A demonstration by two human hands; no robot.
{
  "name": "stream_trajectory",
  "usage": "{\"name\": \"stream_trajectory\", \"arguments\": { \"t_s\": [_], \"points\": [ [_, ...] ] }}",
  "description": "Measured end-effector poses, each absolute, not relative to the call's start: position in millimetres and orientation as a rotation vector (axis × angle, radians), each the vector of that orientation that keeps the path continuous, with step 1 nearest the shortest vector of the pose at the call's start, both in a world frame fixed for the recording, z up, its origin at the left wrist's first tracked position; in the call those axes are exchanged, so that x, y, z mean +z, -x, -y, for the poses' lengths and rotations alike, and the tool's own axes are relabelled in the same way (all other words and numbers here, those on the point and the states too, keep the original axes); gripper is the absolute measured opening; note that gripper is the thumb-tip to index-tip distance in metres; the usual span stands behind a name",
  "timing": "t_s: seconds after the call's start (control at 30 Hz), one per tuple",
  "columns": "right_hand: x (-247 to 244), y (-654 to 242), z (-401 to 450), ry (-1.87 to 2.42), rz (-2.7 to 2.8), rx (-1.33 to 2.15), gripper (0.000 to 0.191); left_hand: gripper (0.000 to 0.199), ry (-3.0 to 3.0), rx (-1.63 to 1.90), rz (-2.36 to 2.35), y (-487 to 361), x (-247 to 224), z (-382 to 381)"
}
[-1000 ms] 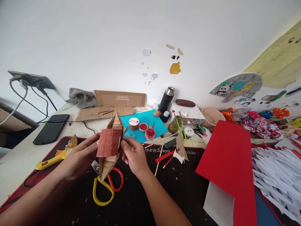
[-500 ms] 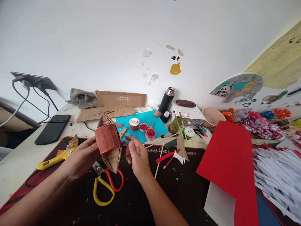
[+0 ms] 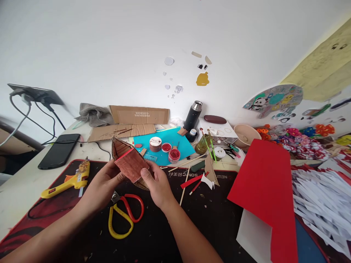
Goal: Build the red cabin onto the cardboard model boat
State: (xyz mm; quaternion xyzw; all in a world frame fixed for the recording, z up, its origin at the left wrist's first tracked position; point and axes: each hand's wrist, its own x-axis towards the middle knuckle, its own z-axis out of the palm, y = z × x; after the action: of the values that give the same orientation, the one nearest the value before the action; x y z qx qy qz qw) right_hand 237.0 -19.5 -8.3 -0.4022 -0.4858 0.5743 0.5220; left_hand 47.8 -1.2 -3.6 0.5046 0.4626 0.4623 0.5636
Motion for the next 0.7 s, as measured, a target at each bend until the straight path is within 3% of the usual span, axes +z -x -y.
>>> {"name": "stream_trajectory", "arguments": {
  "t_s": [0.23,0.37,0.7],
  "points": [
    [-5.9,-249.1,17.2,0.945,1.154,1.492,0.061,0.055,-1.002,0.944,-0.926,-31.9,-1.4,-0.7],
    [-2.5,-263.5,15.0,1.001,1.227,1.519,0.065,0.077,-0.985,0.988,-0.892,-9.3,9.2,-16.5],
    [8.9,-285.5,17.9,1.251,1.725,1.382,0.058,0.089,-1.869,0.645,-1.146,21.0,45.4,-31.7]
  ]
}}
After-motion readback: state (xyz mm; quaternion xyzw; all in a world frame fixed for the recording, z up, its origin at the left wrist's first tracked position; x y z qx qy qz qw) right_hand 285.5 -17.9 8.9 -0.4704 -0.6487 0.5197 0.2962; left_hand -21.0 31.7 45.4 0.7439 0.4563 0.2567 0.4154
